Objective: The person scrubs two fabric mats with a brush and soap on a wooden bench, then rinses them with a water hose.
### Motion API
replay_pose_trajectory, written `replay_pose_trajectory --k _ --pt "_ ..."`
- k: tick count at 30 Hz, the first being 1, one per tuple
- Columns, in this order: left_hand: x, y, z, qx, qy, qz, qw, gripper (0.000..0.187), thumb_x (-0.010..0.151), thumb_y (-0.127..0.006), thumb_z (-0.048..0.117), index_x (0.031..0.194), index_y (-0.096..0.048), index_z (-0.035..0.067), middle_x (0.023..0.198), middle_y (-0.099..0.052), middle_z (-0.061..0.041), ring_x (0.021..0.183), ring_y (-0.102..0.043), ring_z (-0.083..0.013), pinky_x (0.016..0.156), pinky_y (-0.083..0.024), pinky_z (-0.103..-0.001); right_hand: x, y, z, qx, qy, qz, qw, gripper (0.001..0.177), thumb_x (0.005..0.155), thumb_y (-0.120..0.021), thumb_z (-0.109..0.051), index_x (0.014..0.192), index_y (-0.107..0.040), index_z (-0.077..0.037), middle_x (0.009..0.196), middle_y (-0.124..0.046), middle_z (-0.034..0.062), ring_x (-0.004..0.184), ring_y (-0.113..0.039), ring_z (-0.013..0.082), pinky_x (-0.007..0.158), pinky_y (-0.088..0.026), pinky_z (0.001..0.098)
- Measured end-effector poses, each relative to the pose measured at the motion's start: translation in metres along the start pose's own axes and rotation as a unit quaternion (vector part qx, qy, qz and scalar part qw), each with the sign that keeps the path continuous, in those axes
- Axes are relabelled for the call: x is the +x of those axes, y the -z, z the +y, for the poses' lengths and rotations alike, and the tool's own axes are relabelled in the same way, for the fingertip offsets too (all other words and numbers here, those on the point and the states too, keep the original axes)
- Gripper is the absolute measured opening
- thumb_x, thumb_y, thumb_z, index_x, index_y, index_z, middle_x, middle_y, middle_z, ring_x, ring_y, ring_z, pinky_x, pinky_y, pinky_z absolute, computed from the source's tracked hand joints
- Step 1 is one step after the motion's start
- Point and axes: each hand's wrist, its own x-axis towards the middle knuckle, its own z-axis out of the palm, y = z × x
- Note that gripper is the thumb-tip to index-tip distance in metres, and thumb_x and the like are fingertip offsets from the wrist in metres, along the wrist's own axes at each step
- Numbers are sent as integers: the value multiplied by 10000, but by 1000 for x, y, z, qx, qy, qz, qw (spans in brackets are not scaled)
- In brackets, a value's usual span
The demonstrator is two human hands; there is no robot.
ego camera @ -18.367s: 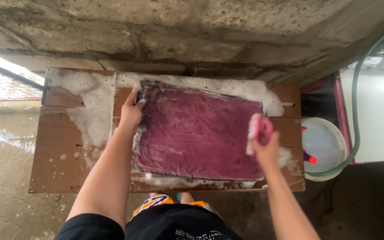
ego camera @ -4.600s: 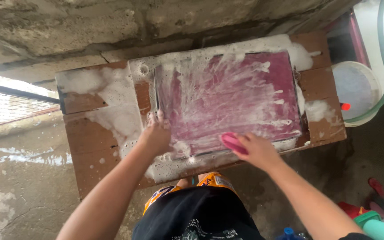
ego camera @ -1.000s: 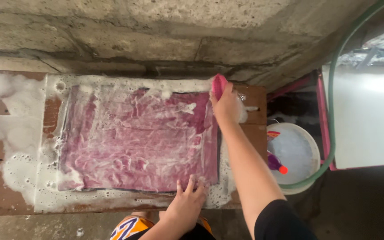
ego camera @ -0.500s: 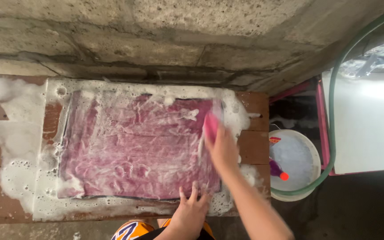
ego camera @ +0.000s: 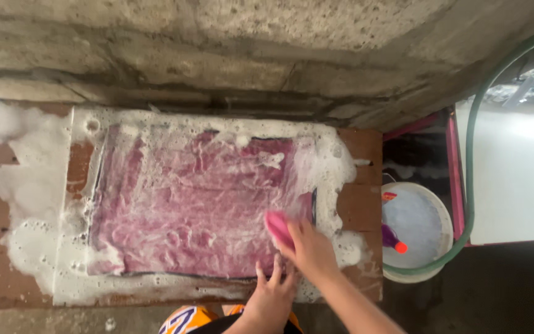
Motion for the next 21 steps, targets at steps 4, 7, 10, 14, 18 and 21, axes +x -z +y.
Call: replay_pose_trajectory --k 4,7,10,14,18,21 --pt "-6 -12 -3 -20 -7 10 1000 636 906 -533 300 1474 -497 17 1488 -402 -245 1397 -303 -538 958 -344 -811 126 1 21 -62 -21 107 992 509 1001 -626 -483 1259 -525 -55 991 -653 202 830 -680 362 690 -561 494" --pt "-4 -21 -6 -12 -8 11 1000 632 919 -535 298 1465 -489 -17 1507 -399 -239 1411 -297 -539 960 -351 -797 194 10 27 -32 -92 175 980 543 911 -701 -451 1298 -525 -114 1070 -660 210 867 -684 397 695 -564 512" --pt "-2 -31 -6 -14 -9 -10 1000 612 915 -542 285 1432 -512 -40 1532 -392 -223 1419 -291 -534 969 -350 -800 191 9 23 3 -99 148 984 605 865 -728 -400 1330 -495 -90 1116 -645 228 858 -689 410 679 -570 522" --pt "-2 -34 -8 -44 -31 -41 998 565 896 -548 277 1349 -607 -55 1526 -371 -248 1403 -274 -562 957 -342 -816 67 -18 -4 88 -85 93 988 449 953 -674 -369 1266 -540 -76 1192 -665 173 870 -734 334 699 -615 441" --pt "1 -34 -11 -71 -45 -103 991 491 964 -528 275 1298 -667 -57 1487 -393 -284 1425 -275 -591 985 -327 -859 15 -15 -12 3 -35 30 999 628 873 -692 -405 1351 -509 -42 1106 -649 240 778 -713 371 581 -593 463" --pt "1 -40 -12 -50 -55 -31 997 493 935 -541 272 1292 -662 -47 1510 -380 -279 1391 -288 -606 906 -357 -855 70 -9 -7 -3 -43 32 999 455 1015 -608 -454 1273 -540 -86 1068 -668 183 749 -706 294 574 -587 409"
